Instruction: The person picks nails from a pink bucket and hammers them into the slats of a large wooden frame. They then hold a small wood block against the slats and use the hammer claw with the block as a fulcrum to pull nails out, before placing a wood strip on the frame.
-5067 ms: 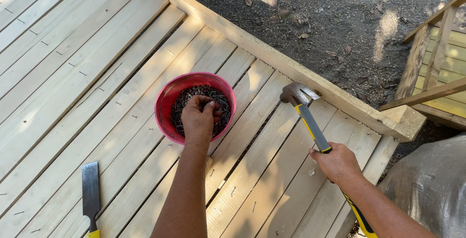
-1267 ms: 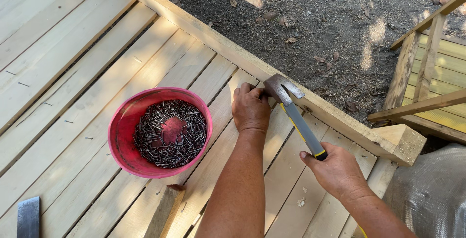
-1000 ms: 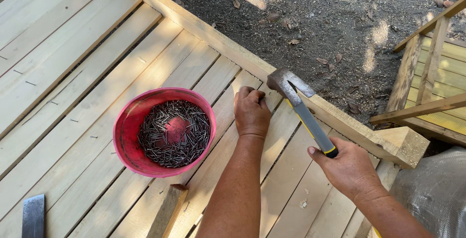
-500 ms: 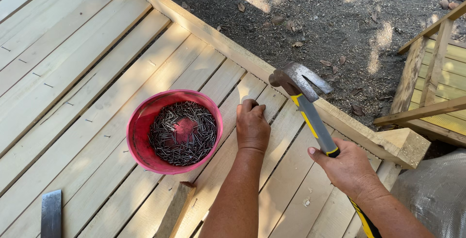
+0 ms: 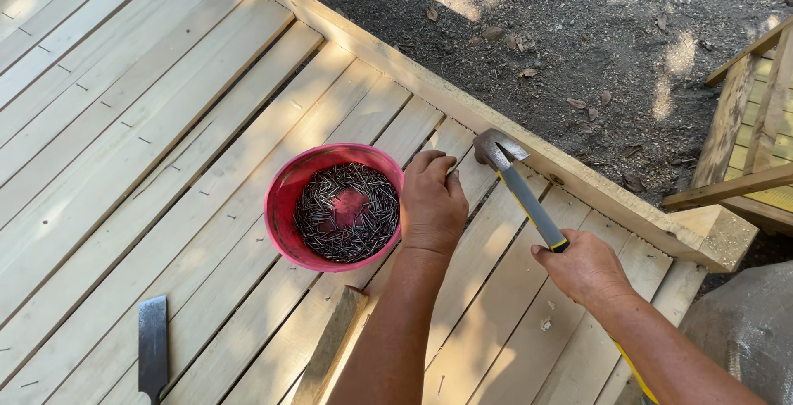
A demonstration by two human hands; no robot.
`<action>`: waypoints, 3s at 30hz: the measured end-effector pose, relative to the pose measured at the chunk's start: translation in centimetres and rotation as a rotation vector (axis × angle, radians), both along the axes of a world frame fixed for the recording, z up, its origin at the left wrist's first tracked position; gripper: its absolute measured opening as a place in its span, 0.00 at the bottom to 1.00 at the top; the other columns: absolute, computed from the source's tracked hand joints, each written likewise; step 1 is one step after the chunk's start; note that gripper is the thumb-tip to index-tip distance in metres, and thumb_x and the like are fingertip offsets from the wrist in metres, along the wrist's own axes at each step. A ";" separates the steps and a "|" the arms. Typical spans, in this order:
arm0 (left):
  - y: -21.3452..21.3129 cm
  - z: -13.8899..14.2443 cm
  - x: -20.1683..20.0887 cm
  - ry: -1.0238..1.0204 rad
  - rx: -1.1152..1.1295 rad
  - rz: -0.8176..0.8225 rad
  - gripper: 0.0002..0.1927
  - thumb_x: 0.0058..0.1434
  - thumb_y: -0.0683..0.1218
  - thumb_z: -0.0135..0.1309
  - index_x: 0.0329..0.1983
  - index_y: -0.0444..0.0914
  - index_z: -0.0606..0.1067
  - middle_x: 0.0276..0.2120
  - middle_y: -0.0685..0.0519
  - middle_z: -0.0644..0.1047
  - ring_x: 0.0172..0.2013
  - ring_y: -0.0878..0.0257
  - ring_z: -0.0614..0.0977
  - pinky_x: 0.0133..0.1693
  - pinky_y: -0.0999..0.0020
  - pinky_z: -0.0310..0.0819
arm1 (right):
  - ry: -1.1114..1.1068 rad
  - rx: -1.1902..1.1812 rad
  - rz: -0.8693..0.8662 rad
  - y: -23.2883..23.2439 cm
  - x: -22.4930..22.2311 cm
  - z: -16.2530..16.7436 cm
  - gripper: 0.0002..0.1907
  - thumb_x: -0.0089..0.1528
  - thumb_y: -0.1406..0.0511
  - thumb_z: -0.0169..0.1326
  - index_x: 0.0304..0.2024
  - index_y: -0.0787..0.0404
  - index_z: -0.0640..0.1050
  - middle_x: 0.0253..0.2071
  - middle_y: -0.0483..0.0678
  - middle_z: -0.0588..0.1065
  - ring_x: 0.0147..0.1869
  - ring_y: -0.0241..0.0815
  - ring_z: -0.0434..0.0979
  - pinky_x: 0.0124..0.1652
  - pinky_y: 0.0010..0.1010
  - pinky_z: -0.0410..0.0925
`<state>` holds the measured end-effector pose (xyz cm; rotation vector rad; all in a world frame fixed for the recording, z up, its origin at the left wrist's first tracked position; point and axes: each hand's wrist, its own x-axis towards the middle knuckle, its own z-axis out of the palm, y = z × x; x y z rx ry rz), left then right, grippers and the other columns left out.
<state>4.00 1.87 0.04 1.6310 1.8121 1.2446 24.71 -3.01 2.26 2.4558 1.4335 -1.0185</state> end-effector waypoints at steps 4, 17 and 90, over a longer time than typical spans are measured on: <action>-1.0 2.2 -5.2 -0.047 0.036 0.178 0.05 0.61 0.38 0.56 0.40 0.36 0.79 0.43 0.48 0.79 0.46 0.51 0.80 0.49 0.57 0.77 | 0.016 -0.010 -0.005 0.0 -0.6 0.7 0.23 0.61 0.49 0.60 0.40 0.63 0.81 0.20 0.52 0.75 0.24 0.46 0.77 0.33 0.41 0.72; -1.2 0.9 -8.7 0.208 -0.625 -0.018 0.16 0.54 0.39 0.59 0.47 0.38 0.82 0.49 0.41 0.78 0.51 0.46 0.81 0.55 0.54 0.75 | 0.039 -0.136 -0.113 -1.4 -1.6 -0.2 0.25 0.64 0.51 0.58 0.55 0.61 0.77 0.18 0.46 0.69 0.18 0.39 0.69 0.24 0.36 0.68; 5.6 -1.9 2.7 -0.520 -0.098 0.244 0.05 0.59 0.41 0.62 0.38 0.37 0.83 0.29 0.50 0.85 0.30 0.64 0.84 0.38 0.72 0.78 | 0.102 -0.198 -0.218 -1.3 -1.7 0.2 0.19 0.62 0.53 0.60 0.47 0.59 0.82 0.18 0.47 0.70 0.18 0.40 0.68 0.25 0.38 0.66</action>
